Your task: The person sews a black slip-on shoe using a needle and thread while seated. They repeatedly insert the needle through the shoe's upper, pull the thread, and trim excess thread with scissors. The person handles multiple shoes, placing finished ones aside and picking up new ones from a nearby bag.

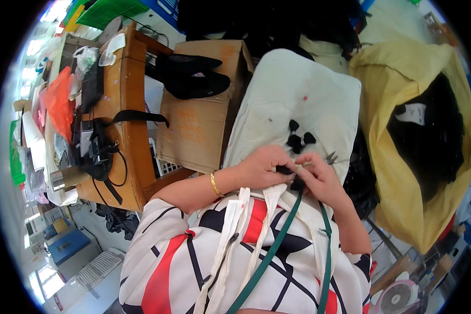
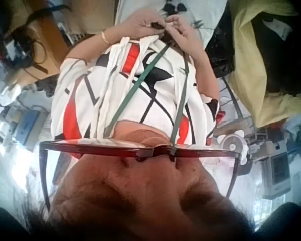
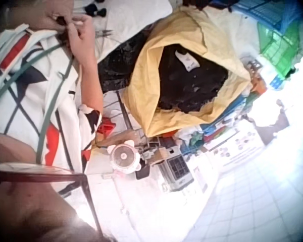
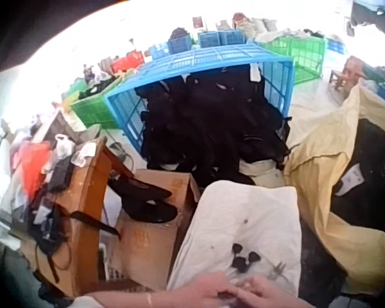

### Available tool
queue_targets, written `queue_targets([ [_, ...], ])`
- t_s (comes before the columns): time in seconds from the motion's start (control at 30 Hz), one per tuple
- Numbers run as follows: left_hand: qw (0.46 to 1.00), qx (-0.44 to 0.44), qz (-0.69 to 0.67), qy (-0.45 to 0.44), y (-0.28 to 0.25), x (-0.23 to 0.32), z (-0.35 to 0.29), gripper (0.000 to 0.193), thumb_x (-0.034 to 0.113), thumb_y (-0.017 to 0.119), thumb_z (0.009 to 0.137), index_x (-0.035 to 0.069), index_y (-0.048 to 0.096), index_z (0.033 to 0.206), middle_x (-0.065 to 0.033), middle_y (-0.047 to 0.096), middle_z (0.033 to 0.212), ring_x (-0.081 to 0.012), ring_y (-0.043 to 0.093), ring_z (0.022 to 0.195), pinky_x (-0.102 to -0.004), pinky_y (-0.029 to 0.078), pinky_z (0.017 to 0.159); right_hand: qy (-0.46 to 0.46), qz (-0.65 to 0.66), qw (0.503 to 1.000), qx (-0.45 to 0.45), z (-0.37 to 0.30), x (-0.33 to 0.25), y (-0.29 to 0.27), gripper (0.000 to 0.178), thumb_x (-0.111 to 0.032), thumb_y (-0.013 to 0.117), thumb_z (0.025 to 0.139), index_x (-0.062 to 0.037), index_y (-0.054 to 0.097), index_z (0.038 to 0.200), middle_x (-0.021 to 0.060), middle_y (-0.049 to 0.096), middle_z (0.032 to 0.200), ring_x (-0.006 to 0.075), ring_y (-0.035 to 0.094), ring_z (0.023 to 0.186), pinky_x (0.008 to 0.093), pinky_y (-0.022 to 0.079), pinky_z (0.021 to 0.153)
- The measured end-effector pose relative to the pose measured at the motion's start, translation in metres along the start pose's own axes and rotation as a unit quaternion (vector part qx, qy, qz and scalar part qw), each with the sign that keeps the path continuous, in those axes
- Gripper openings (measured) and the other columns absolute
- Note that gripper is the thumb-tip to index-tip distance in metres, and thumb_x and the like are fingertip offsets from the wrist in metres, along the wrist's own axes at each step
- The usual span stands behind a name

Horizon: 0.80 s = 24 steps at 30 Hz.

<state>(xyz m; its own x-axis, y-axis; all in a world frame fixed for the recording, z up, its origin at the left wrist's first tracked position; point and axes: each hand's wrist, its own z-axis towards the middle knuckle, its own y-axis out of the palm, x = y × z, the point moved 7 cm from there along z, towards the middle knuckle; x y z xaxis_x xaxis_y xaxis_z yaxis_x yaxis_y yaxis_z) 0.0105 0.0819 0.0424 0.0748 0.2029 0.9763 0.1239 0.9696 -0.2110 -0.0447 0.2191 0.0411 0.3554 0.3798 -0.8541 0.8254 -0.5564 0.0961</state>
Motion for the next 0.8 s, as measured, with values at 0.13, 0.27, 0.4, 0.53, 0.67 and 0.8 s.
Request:
queue_targets([
  [0.13, 0.998, 0.023, 0.04, -0.034, -0.003, -0.005, 0.005, 0.013, 0.014, 0.075, 0.076, 0.006, 0.069, 0.083, -0.0117, 0.065, 0.077, -0.031, 0.061, 0.075, -0.0393, 0.047, 0.069, -0.224, -0.27, 0.93, 0.108, -0.006, -0.04, -0.009, 0.01, -0.012, 0.071, 0.084, -0.0063, 0.063, 0.085, 0.0028, 0.058, 0.073, 0.0155, 0.057, 0.064, 0.0306, 0.047, 0.056],
  [0.27, 0.998, 0.02, 0.052, 0.017, -0.004, 0.004, 0.004, 0.014, 0.009, 0.076, 0.077, 0.005, 0.07, 0.089, -0.0101, 0.066, 0.079, -0.0267, 0.061, 0.076, -0.0363, 0.048, 0.069, -0.354, -0.49, 0.786, 0.132, -0.015, -0.054, 0.016, 0.014, -0.011, 0.072, 0.074, -0.0092, 0.058, 0.074, 0.0057, 0.052, 0.067, 0.0241, 0.057, 0.066, 0.0355, 0.046, 0.054],
  [0.4, 0.998, 0.015, 0.063, -0.001, -0.002, 0.0, -0.002, 0.015, 0.008, 0.075, 0.075, 0.006, 0.071, 0.09, -0.0099, 0.067, 0.079, -0.0279, 0.061, 0.077, -0.037, 0.048, 0.07, -0.441, -0.509, 0.729, 0.123, -0.019, -0.067, 0.036, 0.013, -0.007, 0.069, 0.071, -0.0082, 0.057, 0.073, 0.0047, 0.05, 0.066, 0.0228, 0.054, 0.06, 0.0335, 0.043, 0.049],
  [0.53, 0.995, 0.026, 0.096, -0.012, 0.003, -0.004, 0.0, 0.017, 0.008, 0.073, 0.076, 0.007, 0.071, 0.093, -0.0097, 0.067, 0.084, -0.0286, 0.061, 0.08, -0.0369, 0.049, 0.073, -0.488, -0.425, 0.755, 0.109, -0.03, -0.082, 0.045, 0.009, -0.004, 0.066, 0.075, -0.0053, 0.058, 0.078, 0.0064, 0.048, 0.064, 0.0242, 0.051, 0.054, 0.032, 0.042, 0.049],
  [0.67, 0.985, 0.089, 0.146, 0.018, -0.015, 0.001, 0.007, 0.021, 0.008, 0.073, 0.076, 0.008, 0.069, 0.097, -0.0095, 0.064, 0.082, -0.0291, 0.06, 0.081, -0.0374, 0.049, 0.072, -0.192, 0.011, 0.977, 0.089, -0.015, -0.038, 0.011, 0.006, -0.01, 0.057, 0.096, -0.0067, 0.055, 0.091, 0.0035, 0.054, 0.065, 0.0147, 0.054, 0.054, 0.0285, 0.043, 0.05],
  [0.8, 0.954, 0.13, 0.261, 0.072, -0.051, 0.005, 0.007, 0.022, 0.006, 0.072, 0.076, 0.009, 0.068, 0.097, -0.0092, 0.061, 0.08, -0.0298, 0.059, 0.08, -0.0369, 0.049, 0.07, -0.184, 0.28, 0.921, 0.199, -0.046, 0.006, -0.084, 0.009, -0.017, 0.053, 0.101, -0.0115, 0.053, 0.094, -0.001, 0.049, 0.063, 0.0098, 0.047, 0.05, 0.024, 0.039, 0.044],
])
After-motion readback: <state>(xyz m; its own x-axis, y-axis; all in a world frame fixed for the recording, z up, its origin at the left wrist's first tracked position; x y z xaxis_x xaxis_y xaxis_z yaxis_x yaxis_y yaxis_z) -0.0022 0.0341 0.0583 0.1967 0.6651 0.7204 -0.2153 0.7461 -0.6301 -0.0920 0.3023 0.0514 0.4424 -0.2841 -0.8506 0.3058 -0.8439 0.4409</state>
